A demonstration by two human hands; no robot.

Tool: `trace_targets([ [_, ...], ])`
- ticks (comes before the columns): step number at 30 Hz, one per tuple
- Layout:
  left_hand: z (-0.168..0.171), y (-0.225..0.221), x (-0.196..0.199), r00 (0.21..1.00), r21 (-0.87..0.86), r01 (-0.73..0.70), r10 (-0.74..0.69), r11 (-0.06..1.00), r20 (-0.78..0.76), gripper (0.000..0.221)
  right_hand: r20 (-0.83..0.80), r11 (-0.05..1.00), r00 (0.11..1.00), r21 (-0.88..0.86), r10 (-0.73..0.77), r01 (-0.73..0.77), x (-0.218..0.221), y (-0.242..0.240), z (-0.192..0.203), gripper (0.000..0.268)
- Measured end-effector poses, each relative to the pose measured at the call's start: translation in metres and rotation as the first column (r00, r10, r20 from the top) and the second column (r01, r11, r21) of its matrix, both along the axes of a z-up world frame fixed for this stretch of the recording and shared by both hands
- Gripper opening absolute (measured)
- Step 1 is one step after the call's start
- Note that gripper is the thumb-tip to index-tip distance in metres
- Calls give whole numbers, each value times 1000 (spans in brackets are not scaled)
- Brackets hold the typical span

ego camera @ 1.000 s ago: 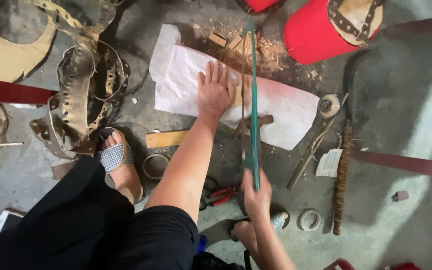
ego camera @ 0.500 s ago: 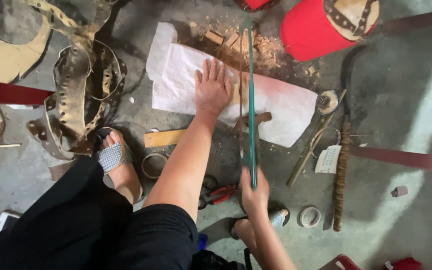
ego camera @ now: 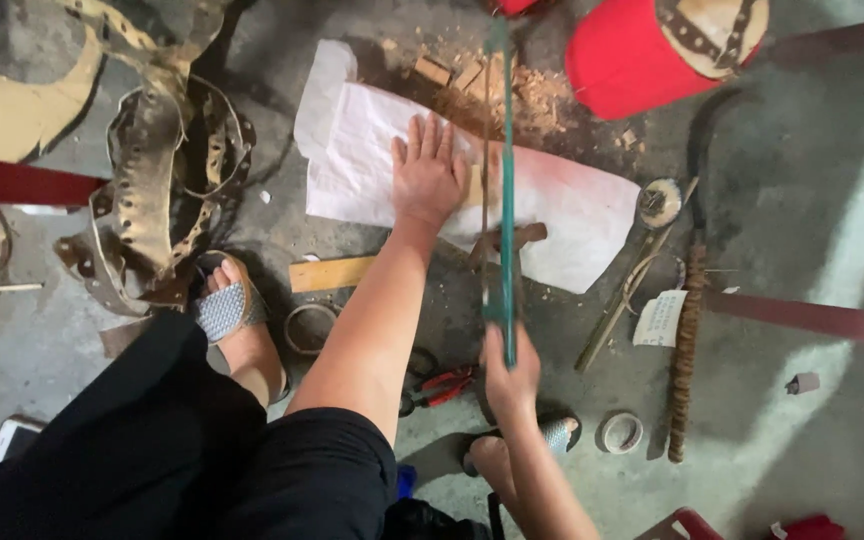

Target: A person uses a hand saw to cut through a small wooden block while sitting on the floor.

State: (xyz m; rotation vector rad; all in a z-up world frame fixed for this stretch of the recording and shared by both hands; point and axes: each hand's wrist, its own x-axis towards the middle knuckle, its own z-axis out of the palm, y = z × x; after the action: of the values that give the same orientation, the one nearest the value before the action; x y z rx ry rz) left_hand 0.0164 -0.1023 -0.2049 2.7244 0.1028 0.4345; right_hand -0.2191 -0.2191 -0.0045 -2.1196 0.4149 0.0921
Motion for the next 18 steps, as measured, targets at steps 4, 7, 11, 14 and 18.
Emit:
trace_targets([
  [4, 1, -2, -4, 1000, -8, 2, -2, 1000, 5, 53, 20, 994, 998, -95, 53, -51, -3, -11, -13, 26],
  [7, 0, -2, 1, 1000, -5, 2, -2, 1000, 27, 53, 71, 998, 996, -42, 49, -46, 60, 1, -24, 31],
  [11, -1, -4, 1, 999, -12, -16, 17, 1000, 50, 53, 126, 997, 989, -37, 73, -69, 72, 5, -28, 32],
  [14, -2, -3, 1, 997, -13, -29, 30, 999, 76, 53, 54, 999, 998, -34, 13, -11, 13, -1, -18, 29],
  [18, -7, -6, -1, 996, -15, -32, 33, 999, 89, 52, 6, 995, 1000, -100, -9, 10, -40, -10, -19, 30],
])
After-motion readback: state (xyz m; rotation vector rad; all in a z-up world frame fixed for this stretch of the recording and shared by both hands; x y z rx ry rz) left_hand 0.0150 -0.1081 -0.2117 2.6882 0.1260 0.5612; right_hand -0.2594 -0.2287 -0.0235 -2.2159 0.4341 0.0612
